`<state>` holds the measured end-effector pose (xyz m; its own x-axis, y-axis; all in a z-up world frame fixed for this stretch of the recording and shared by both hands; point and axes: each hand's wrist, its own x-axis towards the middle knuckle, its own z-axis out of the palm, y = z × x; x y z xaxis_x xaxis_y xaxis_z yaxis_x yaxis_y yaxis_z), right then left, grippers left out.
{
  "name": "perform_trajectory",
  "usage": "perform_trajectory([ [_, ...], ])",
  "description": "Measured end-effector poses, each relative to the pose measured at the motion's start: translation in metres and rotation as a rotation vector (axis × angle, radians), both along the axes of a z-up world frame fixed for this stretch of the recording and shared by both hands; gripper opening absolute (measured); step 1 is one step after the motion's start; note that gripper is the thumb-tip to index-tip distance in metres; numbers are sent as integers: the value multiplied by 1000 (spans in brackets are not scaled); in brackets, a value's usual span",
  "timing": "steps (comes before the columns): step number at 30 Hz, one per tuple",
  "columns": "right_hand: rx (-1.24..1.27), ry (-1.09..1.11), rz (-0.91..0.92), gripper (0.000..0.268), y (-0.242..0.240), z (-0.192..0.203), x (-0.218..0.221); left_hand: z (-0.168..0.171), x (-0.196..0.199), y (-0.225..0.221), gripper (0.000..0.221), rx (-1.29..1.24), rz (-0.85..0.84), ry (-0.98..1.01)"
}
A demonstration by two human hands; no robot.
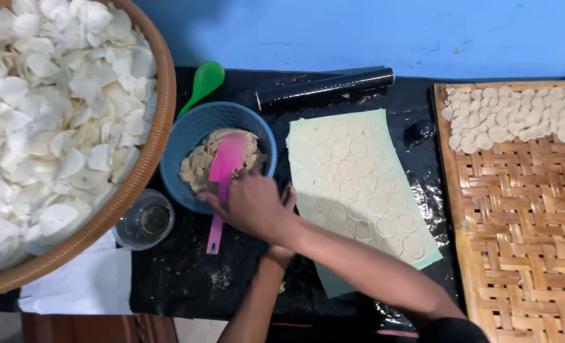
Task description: Using a small circular mold to cut out dough discs from a flat sheet, then transferring them to a drying tray.
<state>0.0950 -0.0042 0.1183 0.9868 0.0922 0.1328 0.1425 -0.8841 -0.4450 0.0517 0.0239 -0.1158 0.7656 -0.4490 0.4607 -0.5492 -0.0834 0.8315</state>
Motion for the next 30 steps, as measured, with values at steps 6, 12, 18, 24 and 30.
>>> perform_trajectory([
  [6,-48,76,-69,33,13,-60,27,25,2,-10,62,-404,-169,674],
  [12,287,98,-115,32,-55,24,-28,20,-6,-10,66,-387,-137,433],
  [18,636,117,-424,35,-174,47,-134,125,13,-55,45,-749,-317,1212],
  [24,278,3,-908,37,-275,11,-211,132,44,-112,42,-659,-484,1266],
  [30,329,-18,-989,36,-292,-22,-227,101,73,-125,57,-574,-629,1410],
])
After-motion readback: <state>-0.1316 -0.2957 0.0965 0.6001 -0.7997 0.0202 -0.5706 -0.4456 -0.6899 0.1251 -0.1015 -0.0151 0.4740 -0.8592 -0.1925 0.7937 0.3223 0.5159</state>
